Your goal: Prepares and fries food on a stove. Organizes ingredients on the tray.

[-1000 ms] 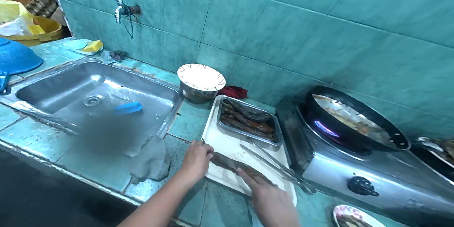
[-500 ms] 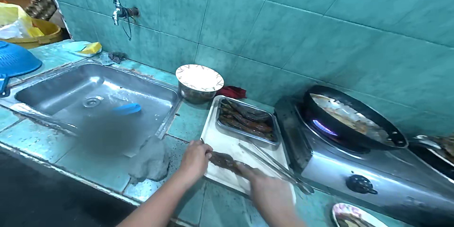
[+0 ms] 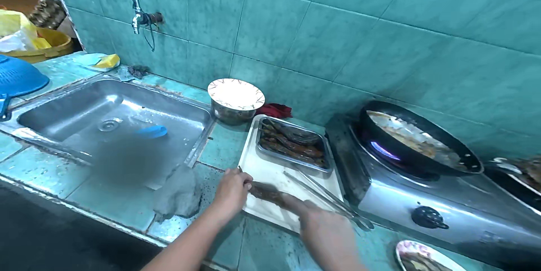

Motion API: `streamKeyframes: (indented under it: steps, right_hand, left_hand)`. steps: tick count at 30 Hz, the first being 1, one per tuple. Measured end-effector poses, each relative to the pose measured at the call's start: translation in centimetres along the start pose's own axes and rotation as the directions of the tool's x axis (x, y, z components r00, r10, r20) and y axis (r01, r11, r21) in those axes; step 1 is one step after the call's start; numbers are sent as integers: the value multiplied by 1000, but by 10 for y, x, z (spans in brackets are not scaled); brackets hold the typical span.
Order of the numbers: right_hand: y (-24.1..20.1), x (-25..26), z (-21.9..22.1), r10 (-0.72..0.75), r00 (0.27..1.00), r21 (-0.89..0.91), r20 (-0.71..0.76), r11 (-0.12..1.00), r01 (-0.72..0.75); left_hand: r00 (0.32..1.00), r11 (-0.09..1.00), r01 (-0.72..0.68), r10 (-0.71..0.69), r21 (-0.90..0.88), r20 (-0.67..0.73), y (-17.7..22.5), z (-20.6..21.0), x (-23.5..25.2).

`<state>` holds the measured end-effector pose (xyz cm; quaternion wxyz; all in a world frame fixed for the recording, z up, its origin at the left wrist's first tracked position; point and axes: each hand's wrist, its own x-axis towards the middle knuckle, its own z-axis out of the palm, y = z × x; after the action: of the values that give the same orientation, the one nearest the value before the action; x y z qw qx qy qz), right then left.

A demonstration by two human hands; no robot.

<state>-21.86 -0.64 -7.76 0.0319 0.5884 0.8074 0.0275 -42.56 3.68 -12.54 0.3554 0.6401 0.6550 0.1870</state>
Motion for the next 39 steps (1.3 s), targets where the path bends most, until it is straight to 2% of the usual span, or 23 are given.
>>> streamKeyframes:
  steps: [2,3,7,11,15,18,23,26,31,35,37,39]
  right_hand:
    - [-5,-4,11,20,992,6,123,1000,-21]
    - [-5,-4,11,21,990,-1,137,1000,-21]
    - [5,-7,-3,38,999,4,25,999,-38]
    - [5,-11,6,92,973,21,213,995,-98]
    - [13,-15,-15,127,985,21,117,991,-130]
    - [16,-17,0,145,964,21,224,988,-154]
    - [24,-24,-25,204,963,12,177,978,-209]
    - [27,-30,-13,213,940,25,267,973,-228]
    - [32,-38,-15,221,968,32,122,974,-226]
    - [30,-38,-4,229,938,56,261,966,-252]
    - [33,-39,-8,257,932,116,255,949,-294]
    - [39,-47,-15,290,938,284,191,898,-336]
  left_hand:
    - [1000,1000,6,-6,-11,1,-1,1,1]
    - [1000,1000,4,-4,-17,0,-1,1,2]
    - [1000,1000,0,0,3,0,3,-2,2]
    - [1000,1000,6,-6,8,-5,1,0,0]
    - [1000,1000,-4,4,10,-17,4,-1,0]
    - [1000,1000,9,-9,21,-16,3,0,0]
    - [999,1000,10,-9,8,-31,6,0,0]
    - [999,1000,17,-16,15,-27,4,1,0]
    - [1000,1000,9,-9,8,-29,4,0,0]
    - [1000,1000,-1,1,4,-27,2,1,0]
    - [1000,1000,1,-1,-8,-6,3,-4,-3]
    - [1000,1000,14,-15,-22,-12,7,-20,-11]
